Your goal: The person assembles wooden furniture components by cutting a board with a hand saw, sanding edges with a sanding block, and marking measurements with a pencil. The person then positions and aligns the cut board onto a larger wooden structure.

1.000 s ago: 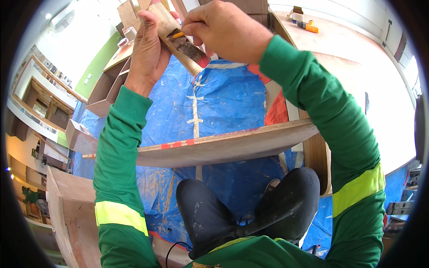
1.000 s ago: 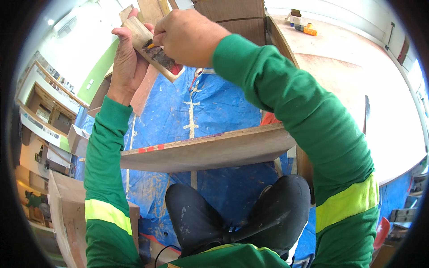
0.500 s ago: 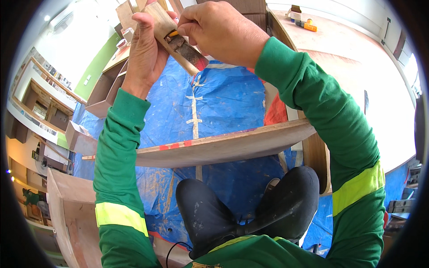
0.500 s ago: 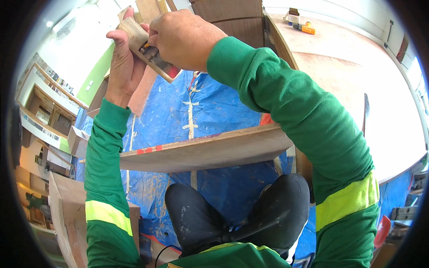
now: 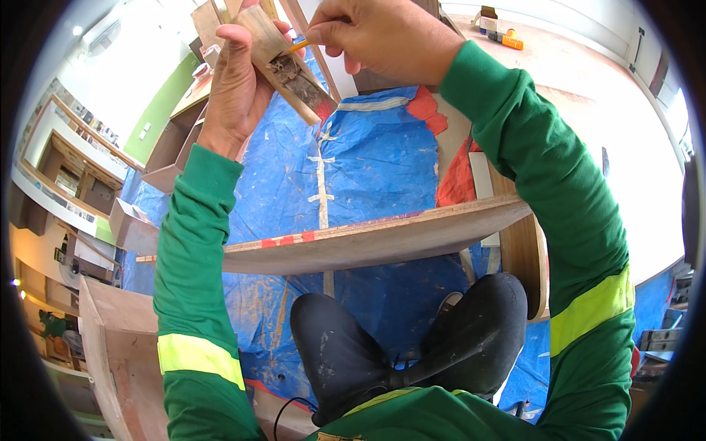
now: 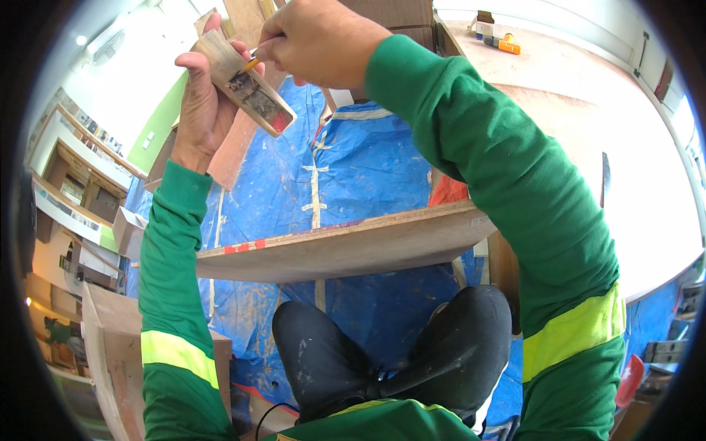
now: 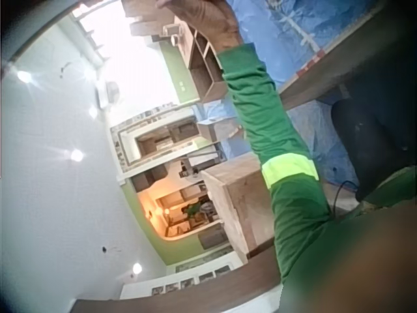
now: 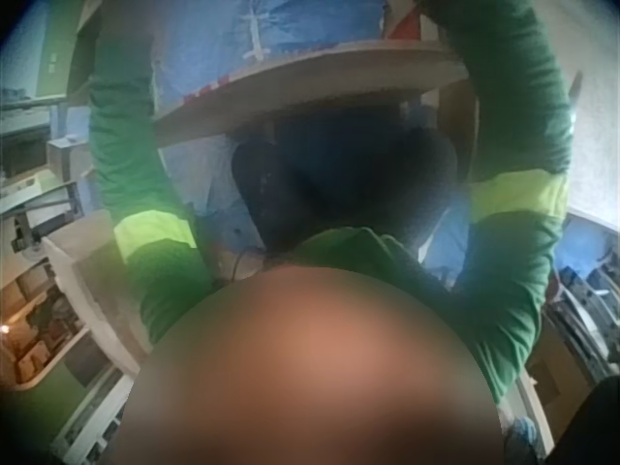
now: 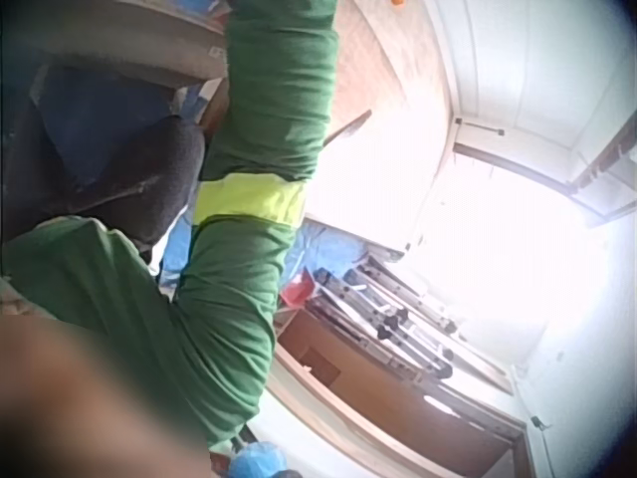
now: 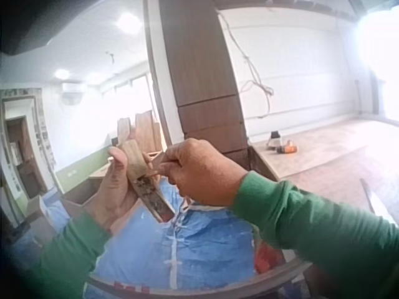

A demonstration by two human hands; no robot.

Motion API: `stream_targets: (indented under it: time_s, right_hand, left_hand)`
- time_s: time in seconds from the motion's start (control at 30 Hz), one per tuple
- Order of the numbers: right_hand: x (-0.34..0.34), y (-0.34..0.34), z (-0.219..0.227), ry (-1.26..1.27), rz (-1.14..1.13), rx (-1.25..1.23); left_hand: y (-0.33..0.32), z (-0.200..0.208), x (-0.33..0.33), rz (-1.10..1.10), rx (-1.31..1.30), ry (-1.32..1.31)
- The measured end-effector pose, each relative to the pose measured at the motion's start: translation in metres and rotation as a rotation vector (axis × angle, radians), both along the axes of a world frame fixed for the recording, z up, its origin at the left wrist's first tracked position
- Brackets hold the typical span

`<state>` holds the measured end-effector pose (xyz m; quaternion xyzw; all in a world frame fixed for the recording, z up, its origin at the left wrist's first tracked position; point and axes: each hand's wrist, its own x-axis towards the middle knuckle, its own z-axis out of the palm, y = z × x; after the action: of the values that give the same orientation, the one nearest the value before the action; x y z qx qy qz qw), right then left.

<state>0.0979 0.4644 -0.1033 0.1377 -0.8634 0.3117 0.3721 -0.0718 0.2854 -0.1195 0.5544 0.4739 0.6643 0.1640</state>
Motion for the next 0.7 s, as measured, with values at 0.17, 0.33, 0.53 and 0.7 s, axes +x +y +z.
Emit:
stream_targets:
  time_s: [0.17,0.33,0.53,0.7]
  right_hand:
    - [0.002,-0.032,-0.006,-0.139,-0.266,0.136]
    - [0.006,-0.012,-0.003,-0.193,0.018,-0.083]
    - [0.033,-0.01,0.012,-0.179,0.124,-0.113]
    - [0.0,-0.005,-0.005,0.132,-0.027,0.213]
  left_hand:
    - [-0.004,-0.005,0.009,0.02,0.001,-0.004]
    - [-0.01,0.0,-0.001,-0.023,-0.088,0.024]
    - [-0.008,-0.002,-0.001,0.033,0.003,0.008]
    - [-0.002,-0.003,0.008,0.008,-0.012,-0.002]
